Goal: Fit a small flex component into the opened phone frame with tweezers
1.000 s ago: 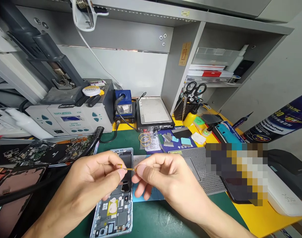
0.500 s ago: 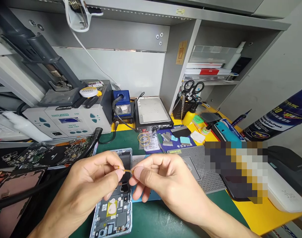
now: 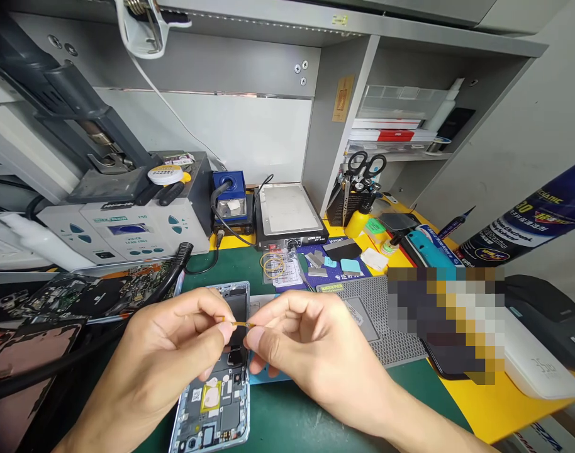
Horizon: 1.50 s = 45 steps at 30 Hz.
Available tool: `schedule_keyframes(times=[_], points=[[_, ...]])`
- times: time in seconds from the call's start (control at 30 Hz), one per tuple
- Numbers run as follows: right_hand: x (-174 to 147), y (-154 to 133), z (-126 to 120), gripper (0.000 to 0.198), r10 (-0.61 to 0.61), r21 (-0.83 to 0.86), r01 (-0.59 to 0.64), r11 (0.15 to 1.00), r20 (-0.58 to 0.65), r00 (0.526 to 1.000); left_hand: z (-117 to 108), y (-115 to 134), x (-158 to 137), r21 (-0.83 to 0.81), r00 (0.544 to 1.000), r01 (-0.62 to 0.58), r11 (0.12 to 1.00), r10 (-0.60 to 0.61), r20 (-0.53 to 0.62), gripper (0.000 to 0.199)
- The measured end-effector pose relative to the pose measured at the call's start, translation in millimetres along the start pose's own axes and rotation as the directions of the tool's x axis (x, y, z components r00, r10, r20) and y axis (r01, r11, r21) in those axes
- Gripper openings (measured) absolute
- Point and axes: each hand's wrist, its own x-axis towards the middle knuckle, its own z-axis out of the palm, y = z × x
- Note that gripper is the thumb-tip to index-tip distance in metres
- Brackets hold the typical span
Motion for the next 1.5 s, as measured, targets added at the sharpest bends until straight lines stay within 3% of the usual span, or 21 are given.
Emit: schedule_keyframes(times=[0.27,0.4,0.57,0.73,0.97,1.5], points=[[2.8,2.9,1.6,0.015,-0.025,-0.033,0.023,0.999,-0.050,0.998,3.8,-5.9,-0.4,0.116,0.989,-0.143,0.983,0.146,-0.017,0.014],[2.3,2.8,1.7,0.009,-0.028,-0.050,0.024,0.998,-0.074,0.997,4.3,-6.6,0.6,0.132,0.987,-0.162,0.978,0.162,0.013,0.013],[2.1,1.4,3.1,0.007,-0.020,-0.051,0.016,0.999,-0.092,0.996,6.0,-1.3,-3.1,0.102,0.993,-0.112,0.988,0.116,-0.035,0.015],[1.5,1.3,3.1,0.007,-0.035,-0.047,0.030,0.998,-0.097,0.995,3.6,-4.7,-3.7,0.108,0.991,-0.131,0.985,0.125,0.057,0.011],[3.2,4.3,1.8,0.016,-0.064,0.021,0.066,0.998,-0.077,0.995,7.3,0.0,-3.5,-0.046,0.996,-0.062,0.997,0.065,0.054,0.018],[2.9,6.9,1.2,0.012,-0.085,0.121,0.092,0.988,-0.065,0.994,9.5,3.2,-4.6,-0.141,0.999,0.006,0.990,0.002,0.054,0.012]])
